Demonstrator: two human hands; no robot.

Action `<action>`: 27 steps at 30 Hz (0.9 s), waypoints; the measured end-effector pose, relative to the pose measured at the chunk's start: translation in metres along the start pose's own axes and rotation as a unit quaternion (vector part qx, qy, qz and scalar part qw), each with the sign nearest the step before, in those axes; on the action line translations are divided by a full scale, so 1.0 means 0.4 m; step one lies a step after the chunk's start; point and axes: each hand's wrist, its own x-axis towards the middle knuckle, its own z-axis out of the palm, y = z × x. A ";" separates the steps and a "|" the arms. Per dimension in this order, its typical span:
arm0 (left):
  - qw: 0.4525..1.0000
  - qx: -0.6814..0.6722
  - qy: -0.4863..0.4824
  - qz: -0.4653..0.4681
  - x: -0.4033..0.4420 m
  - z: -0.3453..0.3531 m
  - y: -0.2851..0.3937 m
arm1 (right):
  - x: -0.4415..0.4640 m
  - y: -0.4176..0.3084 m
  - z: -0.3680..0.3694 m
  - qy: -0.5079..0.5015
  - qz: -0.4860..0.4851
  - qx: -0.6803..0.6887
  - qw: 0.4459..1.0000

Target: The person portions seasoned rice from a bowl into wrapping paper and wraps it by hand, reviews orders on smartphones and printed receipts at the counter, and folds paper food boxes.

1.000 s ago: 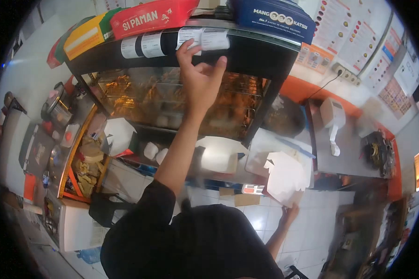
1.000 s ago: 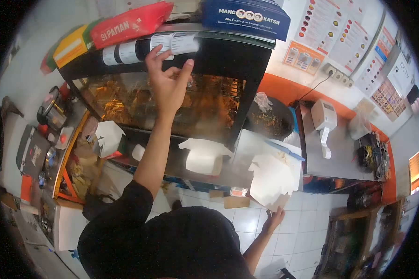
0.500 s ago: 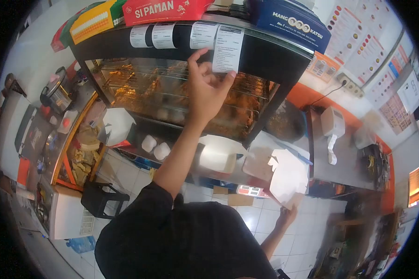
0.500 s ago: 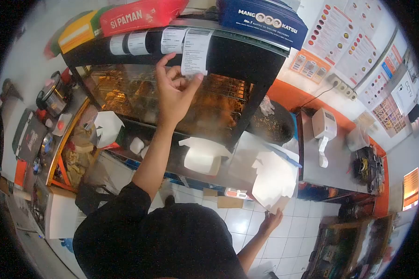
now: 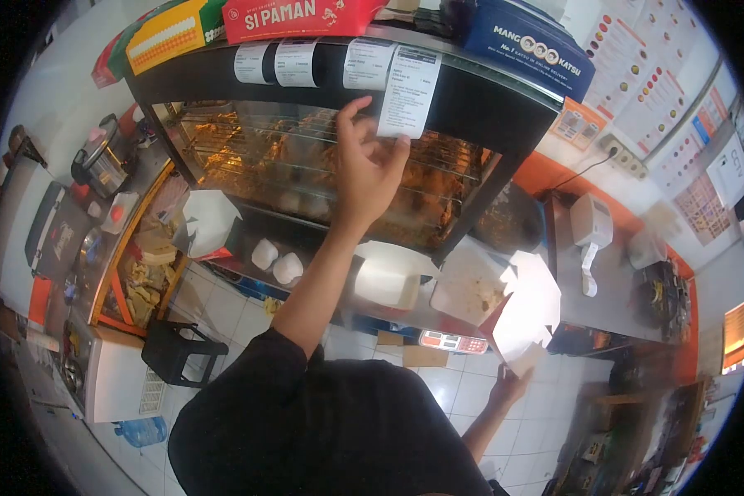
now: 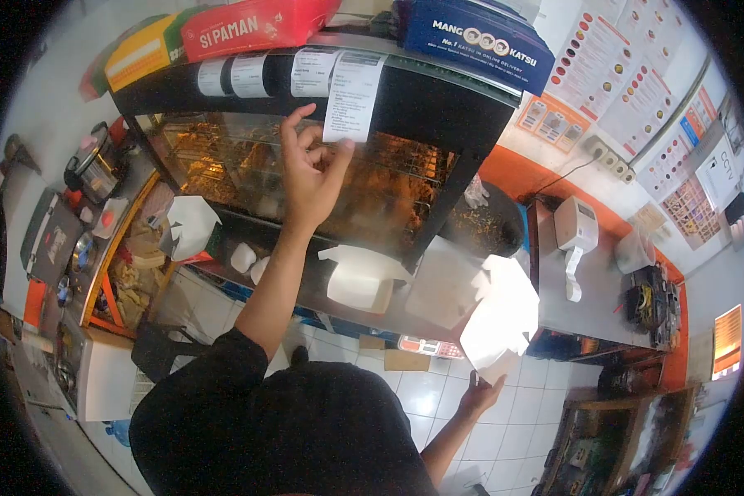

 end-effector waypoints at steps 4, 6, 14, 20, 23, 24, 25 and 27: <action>1.000 0.013 -0.003 -0.011 -0.003 -0.002 -0.003 | -0.033 -0.031 0.047 -0.014 0.020 0.071 0.997; 1.000 0.013 0.006 -0.001 -0.005 0.002 -0.005 | -0.055 -0.051 0.075 -0.054 0.017 0.070 0.996; 0.989 0.113 0.096 0.012 -0.086 0.035 0.041 | -0.134 -0.087 0.162 -0.151 0.065 0.107 0.981; 0.885 0.117 -0.430 0.137 -0.462 0.157 0.069 | -0.238 -0.087 0.269 -0.193 0.059 -0.003 0.979; 0.830 0.115 -0.543 0.060 -0.635 0.196 0.001 | -0.286 -0.092 0.325 -0.178 -0.015 -0.050 0.983; 0.830 0.115 -0.542 0.059 -0.625 0.197 0.018 | -0.291 -0.099 0.332 -0.193 -0.050 -0.055 0.978; 0.859 0.093 -0.502 0.042 -0.602 0.193 0.053 | -0.295 -0.107 0.342 -0.193 -0.048 -0.056 0.978; 0.889 0.088 -0.448 -0.038 -0.591 0.171 0.095 | -0.301 -0.117 0.353 -0.154 -0.133 -0.048 0.978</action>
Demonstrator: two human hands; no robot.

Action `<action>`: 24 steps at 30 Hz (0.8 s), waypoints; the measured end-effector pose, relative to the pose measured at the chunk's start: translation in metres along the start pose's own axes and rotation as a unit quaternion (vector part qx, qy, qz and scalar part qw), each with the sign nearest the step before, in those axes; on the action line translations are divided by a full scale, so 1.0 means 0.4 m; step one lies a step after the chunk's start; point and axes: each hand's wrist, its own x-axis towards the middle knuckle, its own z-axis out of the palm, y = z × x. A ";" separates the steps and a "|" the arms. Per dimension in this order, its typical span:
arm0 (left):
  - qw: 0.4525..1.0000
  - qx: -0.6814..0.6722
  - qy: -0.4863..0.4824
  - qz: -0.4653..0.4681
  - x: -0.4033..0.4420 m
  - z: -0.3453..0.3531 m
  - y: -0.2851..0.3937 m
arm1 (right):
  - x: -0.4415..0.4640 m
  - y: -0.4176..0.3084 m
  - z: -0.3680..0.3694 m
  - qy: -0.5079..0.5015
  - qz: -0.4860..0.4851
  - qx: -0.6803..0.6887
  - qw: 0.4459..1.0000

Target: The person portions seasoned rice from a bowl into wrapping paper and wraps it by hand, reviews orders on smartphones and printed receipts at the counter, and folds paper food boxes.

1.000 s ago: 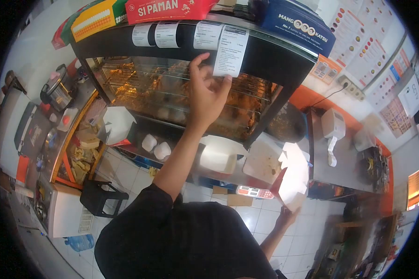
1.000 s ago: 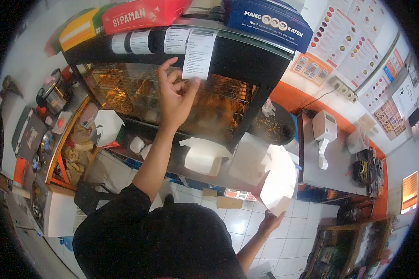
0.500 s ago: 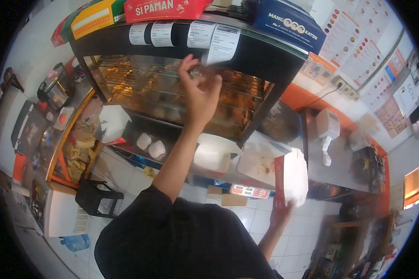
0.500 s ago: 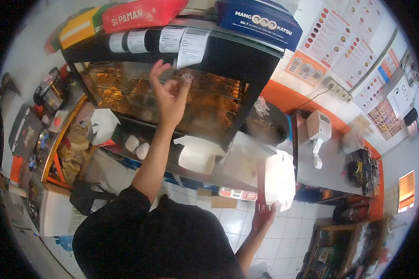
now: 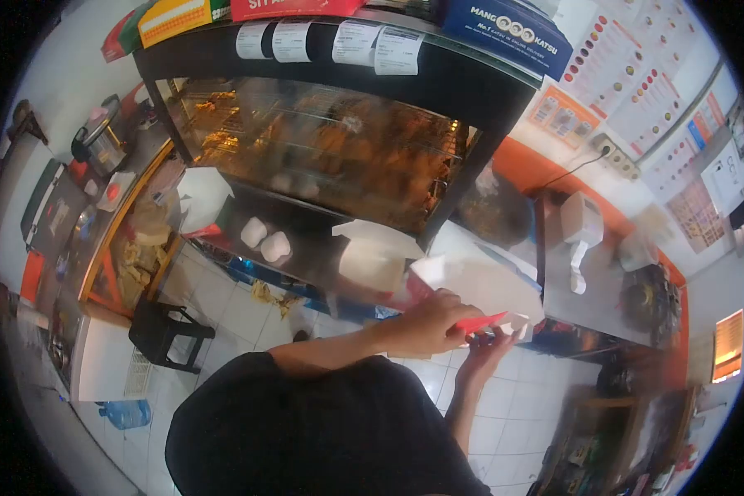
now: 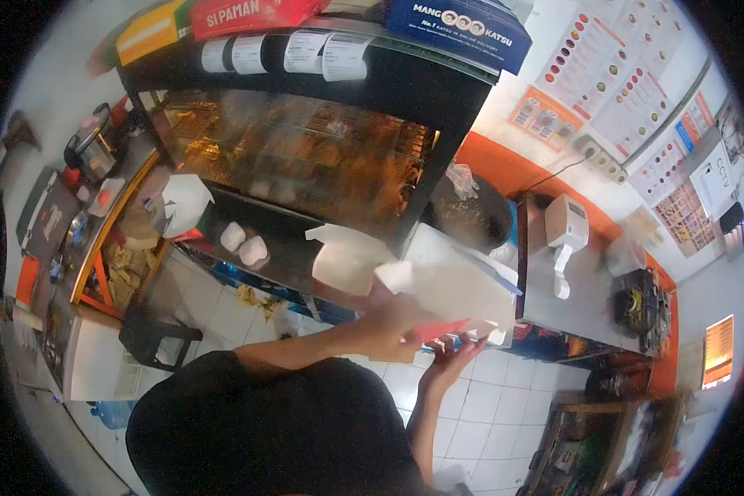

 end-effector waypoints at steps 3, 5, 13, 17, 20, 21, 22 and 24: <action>0.995 -0.090 0.031 -0.014 -0.022 0.034 -0.039 | 0.061 0.057 -0.058 -0.093 0.023 -0.059 0.994; 0.995 -0.053 0.080 0.036 -0.036 0.045 -0.061 | 0.068 0.082 -0.047 -0.059 0.006 -0.052 0.997; 0.981 -0.132 0.102 -0.096 -0.049 -0.080 0.003 | 0.051 0.006 -0.034 -0.366 -0.217 -0.350 0.835; 0.981 -0.131 0.069 -0.127 -0.046 -0.107 0.012 | -0.003 -0.105 0.044 -0.405 -0.229 -0.403 0.788; 0.976 -0.128 0.044 -0.172 -0.053 -0.132 0.038 | -0.009 -0.108 0.060 -0.439 -0.195 -0.388 0.787; 0.975 -0.127 0.050 -0.175 -0.062 -0.152 0.024 | -0.003 -0.101 0.056 -0.452 -0.168 -0.381 0.788; 0.977 -0.084 0.001 -0.194 -0.074 -0.188 -0.003 | 0.009 -0.111 0.052 -0.461 -0.198 -0.394 0.770; 0.973 -0.087 -0.028 -0.214 -0.118 -0.272 -0.040 | 0.039 -0.043 -0.019 -0.391 -0.127 -0.289 0.864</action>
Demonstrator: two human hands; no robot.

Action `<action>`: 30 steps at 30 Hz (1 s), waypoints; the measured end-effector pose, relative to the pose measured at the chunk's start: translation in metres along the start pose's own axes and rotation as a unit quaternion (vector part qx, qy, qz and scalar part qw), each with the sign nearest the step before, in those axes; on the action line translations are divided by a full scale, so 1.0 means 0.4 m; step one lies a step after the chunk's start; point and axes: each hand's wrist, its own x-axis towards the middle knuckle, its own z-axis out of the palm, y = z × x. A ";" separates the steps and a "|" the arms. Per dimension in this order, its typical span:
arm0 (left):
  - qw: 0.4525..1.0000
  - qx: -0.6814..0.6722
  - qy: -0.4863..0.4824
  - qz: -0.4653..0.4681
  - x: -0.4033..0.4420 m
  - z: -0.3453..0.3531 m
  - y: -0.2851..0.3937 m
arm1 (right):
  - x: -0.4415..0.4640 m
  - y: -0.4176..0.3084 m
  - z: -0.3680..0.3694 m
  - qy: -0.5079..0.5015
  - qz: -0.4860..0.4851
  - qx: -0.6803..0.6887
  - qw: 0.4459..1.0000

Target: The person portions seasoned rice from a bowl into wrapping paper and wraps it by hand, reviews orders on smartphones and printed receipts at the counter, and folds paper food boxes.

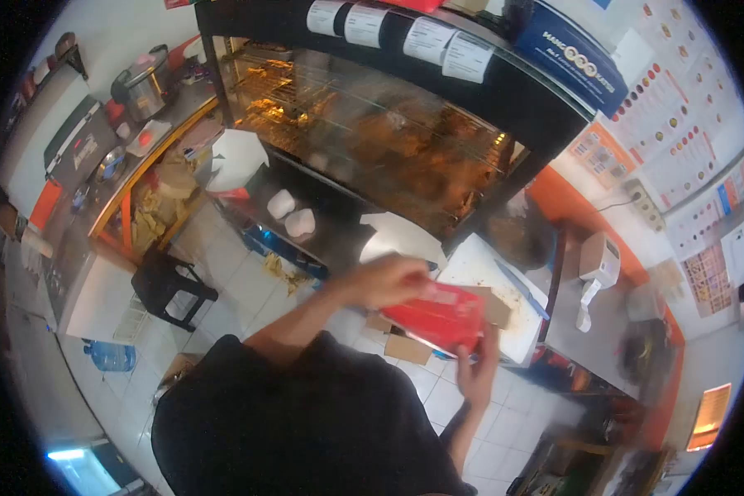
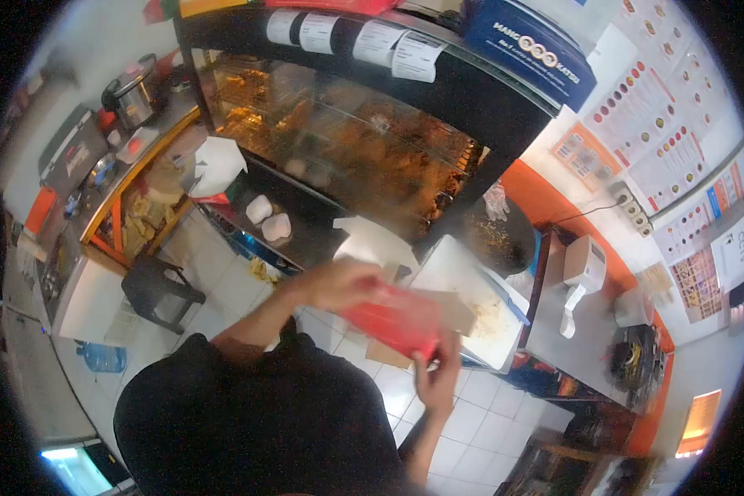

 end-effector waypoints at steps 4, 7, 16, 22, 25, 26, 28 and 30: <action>0.976 -0.200 -0.082 -0.001 -0.060 -0.088 -0.045 | 0.031 -0.007 -0.032 0.030 0.016 -0.001 0.999; 0.970 -0.197 -0.143 0.024 -0.059 -0.055 -0.106 | 0.044 0.000 0.024 0.036 0.128 0.080 0.988; 0.794 -0.605 0.026 -0.056 -0.059 -0.020 -0.137 | 0.136 -0.027 0.211 -0.001 -0.001 -0.068 0.998; 0.866 -0.446 0.219 -0.056 -0.104 -0.066 -0.209 | 0.178 -0.132 0.372 -0.102 -0.191 -0.064 0.974; 0.925 -0.245 0.268 -0.110 -0.142 -0.126 -0.188 | 0.214 -0.134 0.442 -0.106 -0.254 -0.059 0.960; 0.942 -0.109 0.283 -0.144 -0.153 -0.150 -0.178 | 0.224 -0.150 0.467 -0.125 -0.243 -0.086 0.958; 0.931 -0.154 0.322 -0.080 -0.161 -0.177 -0.184 | 0.244 -0.167 0.513 -0.150 -0.231 -0.114 0.955; 0.912 -0.198 0.358 -0.018 -0.163 -0.188 -0.201 | 0.258 -0.172 0.556 -0.183 -0.146 -0.082 0.969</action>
